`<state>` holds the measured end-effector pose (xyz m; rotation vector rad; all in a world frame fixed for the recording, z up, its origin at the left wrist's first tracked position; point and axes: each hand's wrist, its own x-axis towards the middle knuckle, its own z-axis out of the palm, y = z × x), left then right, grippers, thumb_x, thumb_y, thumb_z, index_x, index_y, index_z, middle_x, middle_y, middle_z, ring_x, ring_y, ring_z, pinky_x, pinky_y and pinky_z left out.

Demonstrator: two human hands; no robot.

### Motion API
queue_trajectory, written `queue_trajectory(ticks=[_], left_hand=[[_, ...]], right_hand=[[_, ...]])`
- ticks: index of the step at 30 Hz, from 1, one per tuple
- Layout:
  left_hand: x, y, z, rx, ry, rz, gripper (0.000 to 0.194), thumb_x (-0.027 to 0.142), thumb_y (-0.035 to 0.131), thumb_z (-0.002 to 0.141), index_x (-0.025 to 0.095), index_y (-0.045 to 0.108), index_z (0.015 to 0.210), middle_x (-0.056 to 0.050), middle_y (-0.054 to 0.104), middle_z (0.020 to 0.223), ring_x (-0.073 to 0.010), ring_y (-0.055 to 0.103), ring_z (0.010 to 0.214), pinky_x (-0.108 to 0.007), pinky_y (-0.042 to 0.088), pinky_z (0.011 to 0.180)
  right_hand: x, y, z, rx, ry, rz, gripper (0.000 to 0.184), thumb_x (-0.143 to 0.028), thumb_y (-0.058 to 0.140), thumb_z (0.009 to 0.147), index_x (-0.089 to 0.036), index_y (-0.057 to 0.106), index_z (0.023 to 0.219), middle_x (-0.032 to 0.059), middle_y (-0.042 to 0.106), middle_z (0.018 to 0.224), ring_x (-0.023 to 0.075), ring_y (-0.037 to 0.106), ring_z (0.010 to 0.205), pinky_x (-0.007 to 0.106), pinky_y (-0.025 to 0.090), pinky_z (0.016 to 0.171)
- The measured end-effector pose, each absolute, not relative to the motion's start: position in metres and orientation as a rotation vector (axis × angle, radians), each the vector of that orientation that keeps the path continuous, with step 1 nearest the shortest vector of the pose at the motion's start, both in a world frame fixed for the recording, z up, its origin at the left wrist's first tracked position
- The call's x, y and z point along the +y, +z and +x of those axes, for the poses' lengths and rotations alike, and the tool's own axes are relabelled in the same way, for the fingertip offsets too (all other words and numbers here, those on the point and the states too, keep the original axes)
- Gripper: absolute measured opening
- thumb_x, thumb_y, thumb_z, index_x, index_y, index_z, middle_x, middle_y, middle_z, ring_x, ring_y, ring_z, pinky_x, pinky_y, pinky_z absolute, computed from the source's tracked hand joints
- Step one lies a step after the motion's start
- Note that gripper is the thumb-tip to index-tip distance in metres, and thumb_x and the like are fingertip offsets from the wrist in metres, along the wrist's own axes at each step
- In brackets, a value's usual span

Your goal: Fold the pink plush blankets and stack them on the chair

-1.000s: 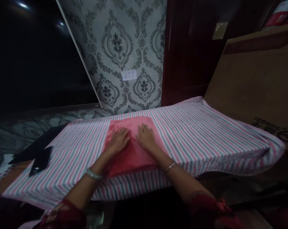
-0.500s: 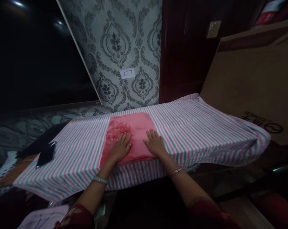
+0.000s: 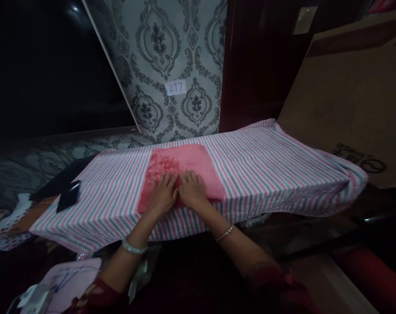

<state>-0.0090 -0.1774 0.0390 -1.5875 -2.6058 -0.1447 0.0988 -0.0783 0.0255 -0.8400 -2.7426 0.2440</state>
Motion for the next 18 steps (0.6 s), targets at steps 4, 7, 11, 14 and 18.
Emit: queue_trajectory(ticks=[4, 7, 11, 14, 18], left_hand=[[-0.19, 0.013, -0.004, -2.62, -0.103, -1.53, 0.057, 0.04, 0.036, 0.1, 0.029, 0.035, 0.156, -0.009, 0.02, 0.167, -0.0362, 0.012, 0.154, -0.07, 0.01, 0.118], [-0.19, 0.002, -0.007, -2.596, -0.139, -1.526, 0.058, 0.043, 0.036, 0.1, 0.031, 0.035, 0.156, -0.007, 0.019, 0.168, -0.0354, 0.012, 0.154, -0.07, 0.011, 0.119], [-0.189, 0.0, -0.008, -2.593, -0.168, -1.529, 0.057, 0.045, 0.036, 0.1, 0.033, 0.034, 0.156, -0.007, 0.02, 0.167, -0.035, 0.012, 0.154, -0.07, 0.01, 0.119], [-0.192, 0.003, -0.008, -2.612, -0.194, -1.534, 0.058, 0.046, 0.037, 0.1, 0.032, 0.035, 0.156, -0.008, 0.019, 0.167, -0.0357, 0.011, 0.155, -0.07, 0.008, 0.119], [-0.189, 0.024, -0.025, -2.722, -0.26, -1.65, 0.057, 0.046, 0.04, 0.099, 0.029, 0.039, 0.154, -0.009, 0.027, 0.165, -0.0333, 0.021, 0.153, -0.065, 0.02, 0.119]], right_hand=[[-0.096, 0.007, 0.088, -2.802, 0.22, -0.812, 0.057, -0.029, 0.036, 0.1, -0.013, 0.039, 0.155, 0.0104, 0.027, 0.163, 0.029, 0.019, 0.152, 0.048, 0.013, 0.122], [-0.087, -0.008, 0.101, -2.768, 0.159, -0.834, 0.059, -0.037, 0.037, 0.101, -0.014, 0.038, 0.155, 0.0106, 0.026, 0.163, 0.0292, 0.017, 0.152, 0.049, 0.012, 0.123], [-0.06, -0.018, 0.132, -2.746, 0.13, -1.018, 0.062, -0.042, 0.037, 0.101, -0.015, 0.035, 0.157, 0.0109, 0.023, 0.164, 0.0295, 0.016, 0.153, 0.051, 0.017, 0.121], [-0.038, -0.016, 0.154, -2.784, 0.161, -1.11, 0.061, -0.043, 0.035, 0.102, -0.017, 0.032, 0.158, 0.0091, 0.023, 0.165, 0.0292, 0.019, 0.152, 0.051, 0.024, 0.119], [-0.019, 0.01, 0.152, -2.814, 0.175, -1.098, 0.057, -0.038, 0.037, 0.101, -0.016, 0.039, 0.154, 0.013, 0.031, 0.161, 0.0314, 0.026, 0.149, 0.054, 0.029, 0.116]])
